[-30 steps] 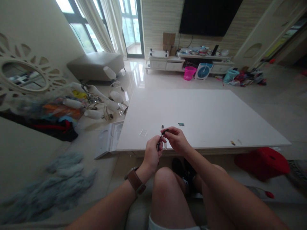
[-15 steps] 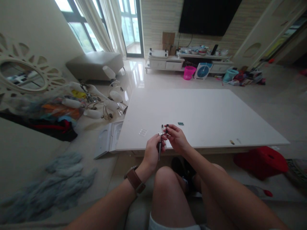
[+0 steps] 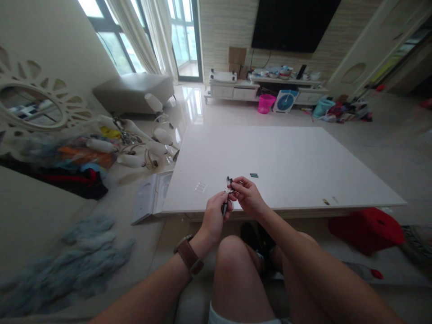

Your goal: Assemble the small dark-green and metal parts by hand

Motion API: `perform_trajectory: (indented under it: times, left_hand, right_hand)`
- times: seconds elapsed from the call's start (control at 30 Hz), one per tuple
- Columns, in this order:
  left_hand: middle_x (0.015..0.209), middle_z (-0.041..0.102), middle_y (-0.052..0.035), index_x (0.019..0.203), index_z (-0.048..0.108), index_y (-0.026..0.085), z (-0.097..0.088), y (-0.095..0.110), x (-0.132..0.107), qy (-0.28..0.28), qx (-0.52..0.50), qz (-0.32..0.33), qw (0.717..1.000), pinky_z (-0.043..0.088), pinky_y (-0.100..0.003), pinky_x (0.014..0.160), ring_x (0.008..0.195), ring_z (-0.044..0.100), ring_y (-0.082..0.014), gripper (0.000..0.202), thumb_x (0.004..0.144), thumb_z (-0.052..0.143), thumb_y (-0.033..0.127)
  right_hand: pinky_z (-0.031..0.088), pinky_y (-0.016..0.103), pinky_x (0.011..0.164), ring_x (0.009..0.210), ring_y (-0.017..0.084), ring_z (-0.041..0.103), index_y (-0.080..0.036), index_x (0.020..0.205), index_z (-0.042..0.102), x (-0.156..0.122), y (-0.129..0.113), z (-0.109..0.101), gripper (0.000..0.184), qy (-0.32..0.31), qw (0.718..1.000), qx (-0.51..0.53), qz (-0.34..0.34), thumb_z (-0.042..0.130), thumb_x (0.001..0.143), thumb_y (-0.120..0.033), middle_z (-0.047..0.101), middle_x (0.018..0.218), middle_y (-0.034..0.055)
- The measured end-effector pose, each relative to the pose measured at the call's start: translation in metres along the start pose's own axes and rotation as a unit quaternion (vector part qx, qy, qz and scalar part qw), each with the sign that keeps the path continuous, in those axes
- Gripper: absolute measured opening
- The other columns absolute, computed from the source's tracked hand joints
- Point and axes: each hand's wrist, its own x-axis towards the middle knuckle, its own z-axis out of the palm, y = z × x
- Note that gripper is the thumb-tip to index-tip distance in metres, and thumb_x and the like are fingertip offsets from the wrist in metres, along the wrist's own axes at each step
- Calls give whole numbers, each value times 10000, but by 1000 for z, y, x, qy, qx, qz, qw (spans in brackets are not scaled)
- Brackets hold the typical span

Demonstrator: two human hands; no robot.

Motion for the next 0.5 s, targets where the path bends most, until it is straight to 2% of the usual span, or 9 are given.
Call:
perform_trajectory:
  times: [0.2, 0.4, 0.5]
  left_hand:
    - [559, 478, 33, 757, 609, 158, -1, -1, 1, 1, 4, 9, 1000, 247, -213, 422, 426, 371, -71, 304, 842, 499, 428]
    - [564, 471, 41, 772, 611, 161, -1, -1, 0, -5, -10, 6, 1000, 230, -212, 414, 421, 358, -69, 292, 830, 517, 431]
    - [557, 461, 43, 762, 607, 159, 0, -1, 1, -6, -11, 11, 1000, 225, -213, 410, 419, 347, -68, 294, 837, 509, 427]
  right_hand:
    - [430, 238, 596, 702, 134, 632, -206, 723, 696, -3, -1, 1, 266, 0, 1000, -17, -4, 921, 605, -288, 730, 744, 4]
    - [386, 225, 516, 571, 92, 507, -200, 678, 689, -3, -3, 5, 272, 15, 999, -43, -26, 923, 591, -307, 678, 662, -21]
    - [392, 210, 505, 554, 81, 514, -202, 715, 680, -3, -2, 6, 294, 9, 999, -23, -24, 930, 591, -293, 691, 685, -19]
